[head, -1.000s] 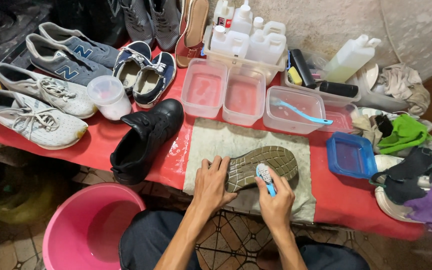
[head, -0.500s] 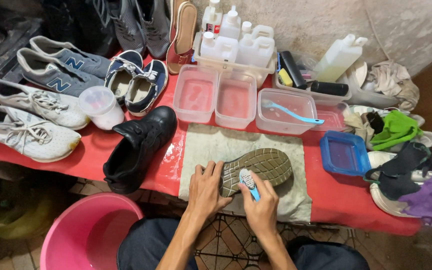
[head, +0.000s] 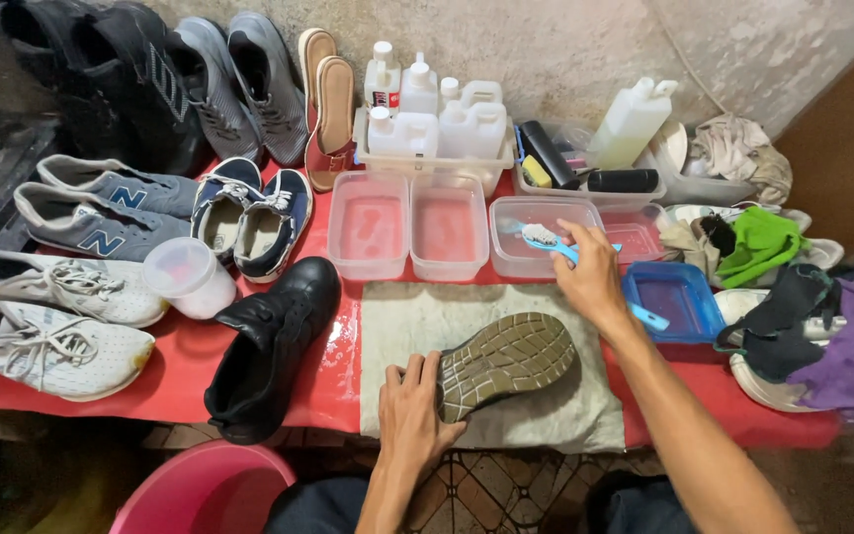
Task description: The person scrubs the sole of a black shoe using a blue toothbrush and water from a nearby container. They repeatedly dip the brush into the water and continue scrubbing the shoe sole throughout the clip.
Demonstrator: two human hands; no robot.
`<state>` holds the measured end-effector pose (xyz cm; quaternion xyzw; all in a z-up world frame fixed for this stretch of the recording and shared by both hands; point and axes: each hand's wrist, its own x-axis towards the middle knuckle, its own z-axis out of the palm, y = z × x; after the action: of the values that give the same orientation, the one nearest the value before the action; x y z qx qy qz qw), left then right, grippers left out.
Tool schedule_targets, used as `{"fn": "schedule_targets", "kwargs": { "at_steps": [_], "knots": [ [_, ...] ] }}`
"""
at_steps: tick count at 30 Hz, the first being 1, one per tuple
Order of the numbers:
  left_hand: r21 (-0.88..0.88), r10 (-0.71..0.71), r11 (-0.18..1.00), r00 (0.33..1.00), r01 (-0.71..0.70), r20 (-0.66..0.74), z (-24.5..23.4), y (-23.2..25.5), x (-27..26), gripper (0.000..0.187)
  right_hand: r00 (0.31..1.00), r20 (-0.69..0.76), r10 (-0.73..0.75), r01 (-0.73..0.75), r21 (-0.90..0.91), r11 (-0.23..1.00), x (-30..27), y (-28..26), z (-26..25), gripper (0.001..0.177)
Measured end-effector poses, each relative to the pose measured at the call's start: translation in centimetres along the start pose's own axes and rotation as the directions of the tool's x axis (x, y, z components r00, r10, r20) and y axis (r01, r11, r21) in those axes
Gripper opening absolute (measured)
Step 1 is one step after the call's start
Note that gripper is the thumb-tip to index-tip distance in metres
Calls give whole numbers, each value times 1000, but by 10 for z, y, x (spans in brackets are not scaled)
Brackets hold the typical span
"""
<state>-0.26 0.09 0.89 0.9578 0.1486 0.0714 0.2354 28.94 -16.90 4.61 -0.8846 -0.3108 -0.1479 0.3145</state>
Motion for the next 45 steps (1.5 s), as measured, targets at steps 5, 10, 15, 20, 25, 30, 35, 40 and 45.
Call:
{"fn": "schedule_targets", "kwargs": {
  "at_steps": [5,10,15,20,25,30,35,40,45],
  "knots": [
    [-15,-3,1000,1000,4,15,-2,-1,0,107,999,4,47,-47,-25,999,21,-8,7,43],
    [-1,9,1000,1000,-9,2,-2,-1,0,106,990,-113,85,-98,-114,989,23,2,18,28],
    [-13,-2,1000,1000,2,7,-1,-1,1,109,965,144,221,-180,-252,951,30,-10,14,30],
    [-11,-20,1000,999,20,35,3,-3,2,110,904,311,292,-218,-252,943,38,7,30,27],
    [14,-67,998,995,67,72,10,-6,4,114,972,160,173,-159,-96,983,40,19,26,24],
    [-30,-51,998,997,53,64,-2,-1,2,108,990,24,142,-142,-10,990,23,28,9,36],
    [-40,-50,998,997,53,64,-1,-2,2,108,980,-135,145,-139,51,989,-11,40,25,36],
    [-31,-72,997,996,73,59,10,-8,6,110,973,-209,98,-82,81,993,-32,50,41,33],
    [71,-17,997,1000,16,22,52,-49,14,116,956,-277,93,-49,164,985,-35,39,17,33]
  ]
}}
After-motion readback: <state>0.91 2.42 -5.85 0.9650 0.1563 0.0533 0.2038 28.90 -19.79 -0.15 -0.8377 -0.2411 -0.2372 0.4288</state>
